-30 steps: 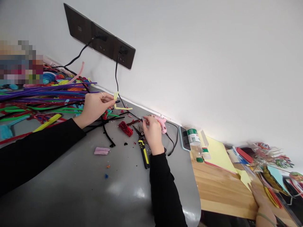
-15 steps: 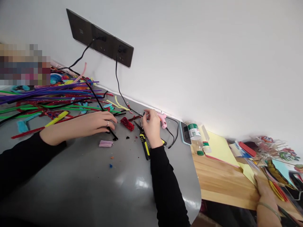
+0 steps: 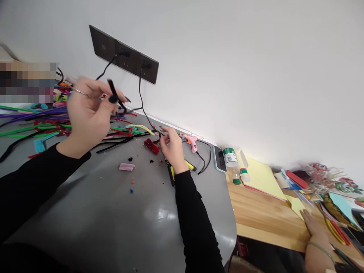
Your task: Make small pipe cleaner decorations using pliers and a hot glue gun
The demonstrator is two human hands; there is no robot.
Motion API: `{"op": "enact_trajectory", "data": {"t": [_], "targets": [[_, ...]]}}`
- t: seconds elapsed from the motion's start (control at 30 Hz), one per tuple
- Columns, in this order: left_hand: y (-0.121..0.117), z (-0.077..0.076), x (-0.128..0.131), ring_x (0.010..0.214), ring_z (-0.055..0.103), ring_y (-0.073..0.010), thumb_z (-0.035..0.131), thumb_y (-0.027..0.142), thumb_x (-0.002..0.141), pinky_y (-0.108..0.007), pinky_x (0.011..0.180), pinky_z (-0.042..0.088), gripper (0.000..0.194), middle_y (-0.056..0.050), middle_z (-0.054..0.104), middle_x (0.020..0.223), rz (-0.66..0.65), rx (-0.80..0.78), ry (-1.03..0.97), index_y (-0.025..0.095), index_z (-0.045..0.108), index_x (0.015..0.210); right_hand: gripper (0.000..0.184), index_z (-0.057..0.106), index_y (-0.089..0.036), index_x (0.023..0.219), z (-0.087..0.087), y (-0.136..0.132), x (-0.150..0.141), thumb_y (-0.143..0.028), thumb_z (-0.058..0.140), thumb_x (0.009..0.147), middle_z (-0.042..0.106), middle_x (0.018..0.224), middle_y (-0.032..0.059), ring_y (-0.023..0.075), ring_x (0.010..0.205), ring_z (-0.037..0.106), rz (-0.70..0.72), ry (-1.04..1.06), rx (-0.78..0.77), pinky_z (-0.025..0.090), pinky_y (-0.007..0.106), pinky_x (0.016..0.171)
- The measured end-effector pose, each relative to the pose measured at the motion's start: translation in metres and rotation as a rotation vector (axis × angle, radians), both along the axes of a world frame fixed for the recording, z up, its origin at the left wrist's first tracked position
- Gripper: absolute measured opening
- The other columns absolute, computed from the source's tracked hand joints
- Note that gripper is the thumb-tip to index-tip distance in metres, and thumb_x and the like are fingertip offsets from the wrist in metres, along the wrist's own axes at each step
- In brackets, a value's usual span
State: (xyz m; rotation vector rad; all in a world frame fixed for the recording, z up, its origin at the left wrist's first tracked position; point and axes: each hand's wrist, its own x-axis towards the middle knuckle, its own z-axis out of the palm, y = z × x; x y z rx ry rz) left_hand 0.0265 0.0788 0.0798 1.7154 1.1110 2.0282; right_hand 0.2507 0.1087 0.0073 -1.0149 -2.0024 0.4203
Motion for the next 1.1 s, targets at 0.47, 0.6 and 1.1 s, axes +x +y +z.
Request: {"op": "enact_trajectory", "data": {"t": [0.47,0.6,1.1], "targets": [[-0.031,0.007,0.010,0.084,0.059,-0.0110,0.073,0.036,0.090,-0.025,0.070,0.050,0.026,0.001,0.060,0.090,-0.133,0.006,-0.546,0.026,0.049,0.092,0.064,0.054,-0.027,0.141,0.009,-0.010,-0.002,-0.065,0.061,0.090,0.073,0.112,0.0066,0.0167,0.081,0.069,0.582,0.310,-0.577,0.060,0.034,0.075],[-0.026,-0.023,-0.022,0.091,0.059,-0.0110,0.070,0.048,0.087,-0.030,0.085,0.050,0.033,0.002,0.062,0.096,0.057,-0.062,-0.544,0.026,0.046,0.092,0.058,0.066,-0.024,0.126,0.006,-0.010,-0.003,-0.066,0.065,0.087,0.072,0.087,0.0022,0.0147,0.068,0.064,0.668,0.271,-0.747,0.057,0.030,0.066],[-0.009,-0.060,-0.075,0.135,0.045,-0.0215,0.053,0.039,0.098,-0.048,0.111,0.043,0.039,-0.007,0.050,0.140,0.447,-0.103,-0.205,0.028,0.029,0.126,0.033,0.072,-0.019,0.105,-0.011,-0.001,-0.013,-0.042,0.074,0.082,0.075,0.088,0.0025,0.0112,0.069,0.067,0.441,0.373,-0.670,0.058,0.027,0.069]]}}
